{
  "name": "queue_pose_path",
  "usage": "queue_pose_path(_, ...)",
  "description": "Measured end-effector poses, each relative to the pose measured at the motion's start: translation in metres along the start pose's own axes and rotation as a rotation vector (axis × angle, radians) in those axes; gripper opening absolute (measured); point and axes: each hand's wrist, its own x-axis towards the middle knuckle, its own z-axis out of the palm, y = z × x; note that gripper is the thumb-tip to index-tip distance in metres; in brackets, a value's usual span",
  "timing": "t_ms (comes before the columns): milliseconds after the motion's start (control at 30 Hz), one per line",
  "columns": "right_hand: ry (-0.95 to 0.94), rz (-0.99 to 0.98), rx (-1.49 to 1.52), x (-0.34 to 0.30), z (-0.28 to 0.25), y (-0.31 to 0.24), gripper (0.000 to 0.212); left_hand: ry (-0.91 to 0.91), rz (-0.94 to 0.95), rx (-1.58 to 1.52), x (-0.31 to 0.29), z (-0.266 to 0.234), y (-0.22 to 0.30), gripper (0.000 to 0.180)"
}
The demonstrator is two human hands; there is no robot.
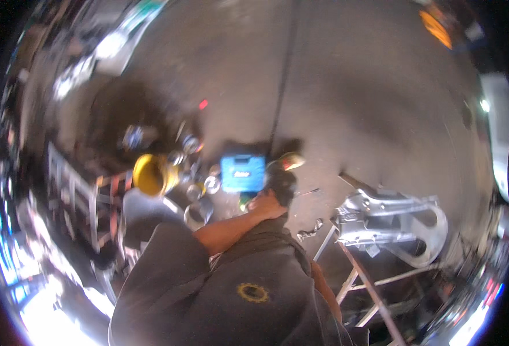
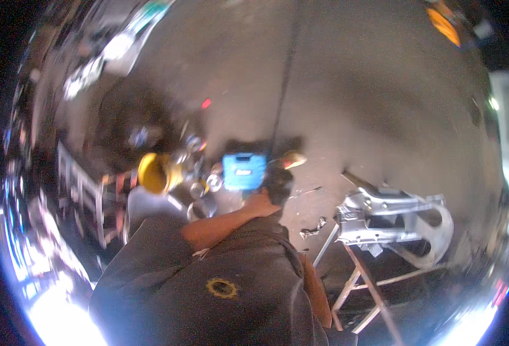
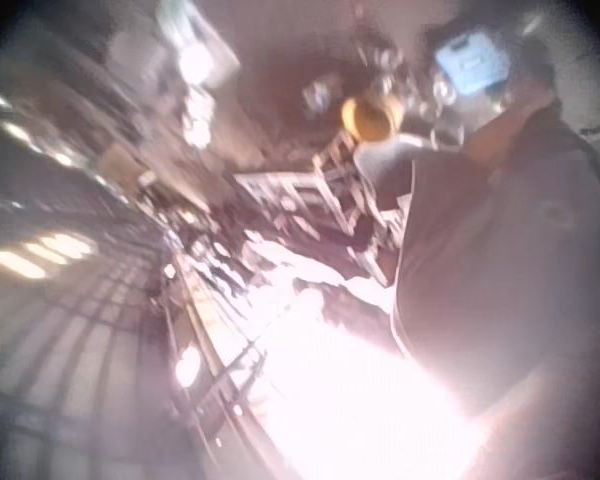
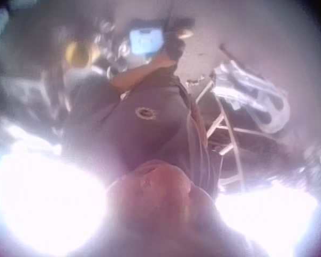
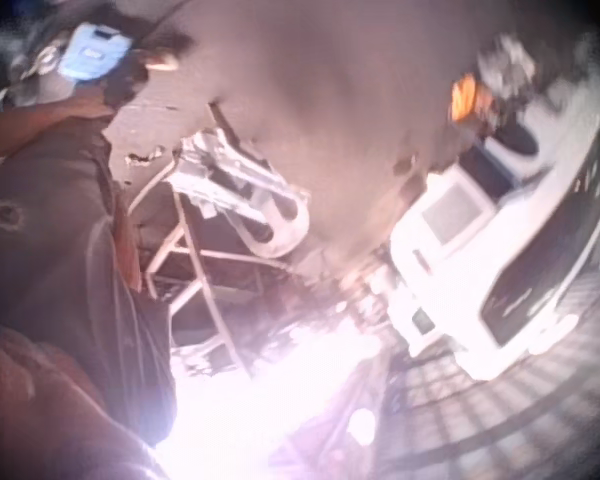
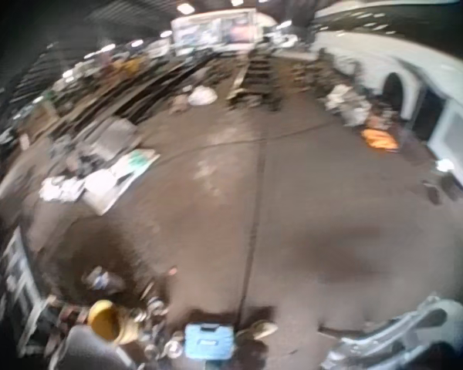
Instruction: The person handles a gray plastic car fender, wiping its surface and then using a soldering iron to apply heat to specific areas. The person also retrieves a hammer and a sanding disc from a toolbox and attaches the disc to a sander.
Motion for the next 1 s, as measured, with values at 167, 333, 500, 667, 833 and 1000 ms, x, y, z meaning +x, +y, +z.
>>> queue_pose_path(167,-0.099,0.054,0.213,0.007,0.003,-0.022,0.069,-0.146,0.448,0.138,0.043,-0.07,0.034,0.074)
queue_pose_path(333,-0.188,0.067,0.612,-0.001,0.026,-0.048,0.07,-0.259,0.312,0.576,0.098,-0.107,0.094,0.083)
queue_pose_path(500,0.047,0.153,1.101,-0.03,0.087,-0.057,0.075,-0.391,0.33,0.994,0.084,-0.101,0.214,0.088)
queue_pose_path(667,0.261,0.362,1.706,-0.057,0.173,-0.145,0.073,-0.526,0.35,1.462,0.074,-0.091,0.278,0.096)
queue_pose_path(833,0.573,0.271,2.386,-0.116,0.133,-0.217,0.074,-0.627,0.235,1.898,0.074,-0.093,0.286,0.103)
queue_pose_path(1000,0.586,0.271,2.534,-0.078,0.123,-0.268,0.085,-0.606,0.305,2.061,0.14,-0.113,0.302,0.103)
